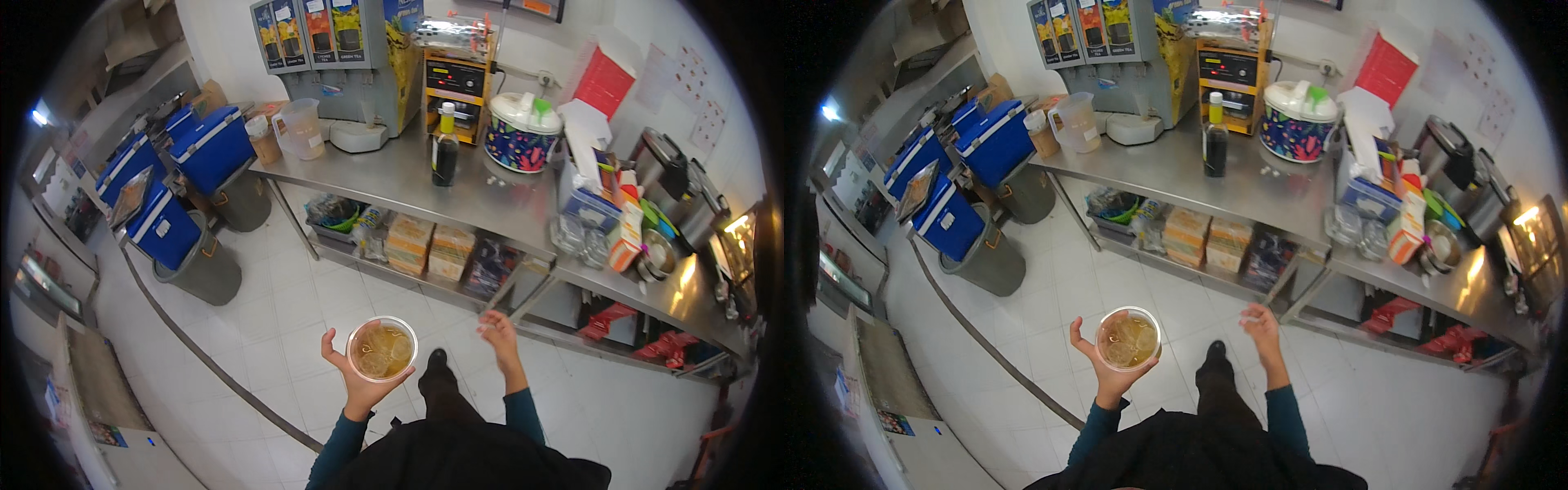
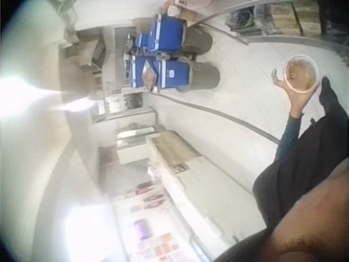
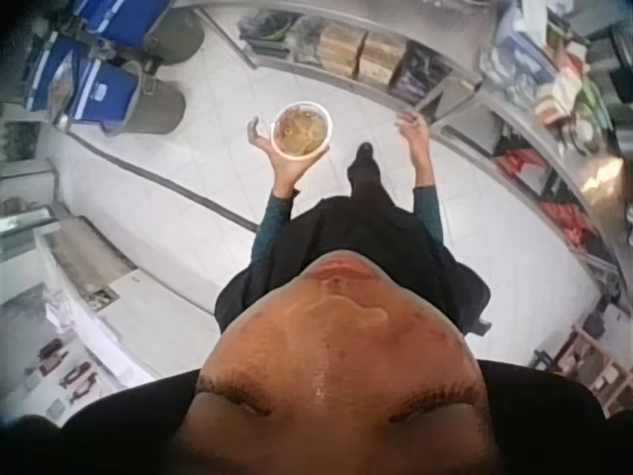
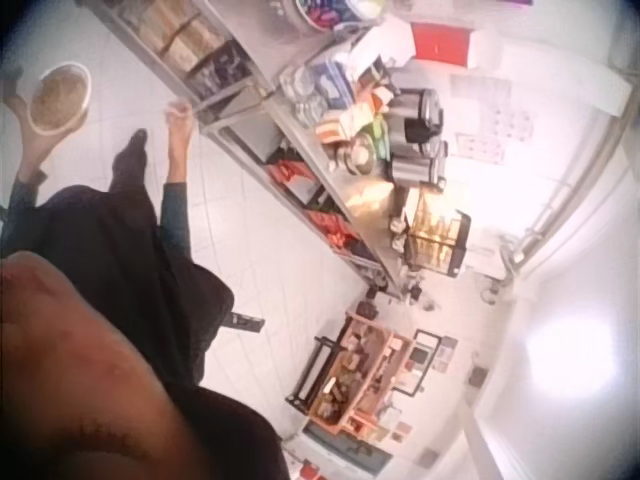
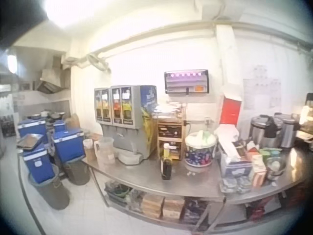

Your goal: The person folds and stacks multiple flat-packed cardboard boxes at a counter. They then move to a beverage station, pour a liquid into a plastic cup, add ice from a freezer, and seal the cup using a heat-sealing machine.

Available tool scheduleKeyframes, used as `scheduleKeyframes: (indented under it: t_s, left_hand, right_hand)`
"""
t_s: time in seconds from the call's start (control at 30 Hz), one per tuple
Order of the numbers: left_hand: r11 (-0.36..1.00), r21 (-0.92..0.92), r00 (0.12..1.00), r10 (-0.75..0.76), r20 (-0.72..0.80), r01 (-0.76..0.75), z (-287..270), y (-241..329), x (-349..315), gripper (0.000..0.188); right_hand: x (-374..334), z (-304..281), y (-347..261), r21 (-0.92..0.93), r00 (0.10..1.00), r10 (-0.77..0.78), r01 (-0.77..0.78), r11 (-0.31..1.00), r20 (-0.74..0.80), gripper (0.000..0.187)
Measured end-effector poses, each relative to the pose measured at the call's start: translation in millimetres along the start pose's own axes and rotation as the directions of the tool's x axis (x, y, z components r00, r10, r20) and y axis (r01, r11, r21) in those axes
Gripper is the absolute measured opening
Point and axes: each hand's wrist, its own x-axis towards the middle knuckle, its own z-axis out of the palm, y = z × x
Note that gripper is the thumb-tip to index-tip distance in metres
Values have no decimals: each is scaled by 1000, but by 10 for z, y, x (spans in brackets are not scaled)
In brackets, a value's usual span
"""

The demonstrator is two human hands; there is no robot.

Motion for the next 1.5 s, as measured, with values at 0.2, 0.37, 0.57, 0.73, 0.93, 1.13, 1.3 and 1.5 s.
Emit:
scheduleKeyframes:
  t_s: [0.2, 0.37, 0.57, 0.73, 0.93, 1.13, 1.3, 1.5]
  left_hand:
    - [990, -110, 987, -105, -118, 92, 121, -742, 1174, 109]
    - [988, -22, 961, -151, -231, 150, 149, -1107, 2048, 110]
    - [982, -16, 931, -182, -318, 187, 171, -1624, 2703, 110]
    - [977, 17, 954, -202, -220, 211, 314, -2053, 3360, 111]
    - [992, 30, 988, -120, -97, 123, 391, -2322, 4220, 114]
    - [997, 79, 997, -15, 77, 9, 431, -2650, 4926, 117]
    - [993, 80, 965, 60, 256, -83, 778, -2820, 5399, 108]
    - [976, 11, 907, 197, 373, -217, 1500, -2745, 5990, 97]
  right_hand:
    - [2461, 255, -132, -230, 919, -318, 267, 936, -231, 74]
    - [4189, 666, -430, -594, 681, -724, 537, 598, -113, 99]
    - [5279, 1230, -46, -287, 913, -407, 381, 879, -32, 92]
    - [5903, 2083, 569, -357, 921, -370, 388, 849, 121, 94]
    - [6183, 2885, 485, -275, 830, -390, 514, 812, 400, 103]
    - [7106, 1562, 48, 35, 864, -237, 281, 959, -443, 98]
    - [7082, 494, -564, 569, 892, -156, 396, 721, -424, 24]
    - [6017, 836, -442, 589, 931, -7, 236, 773, -364, 23]
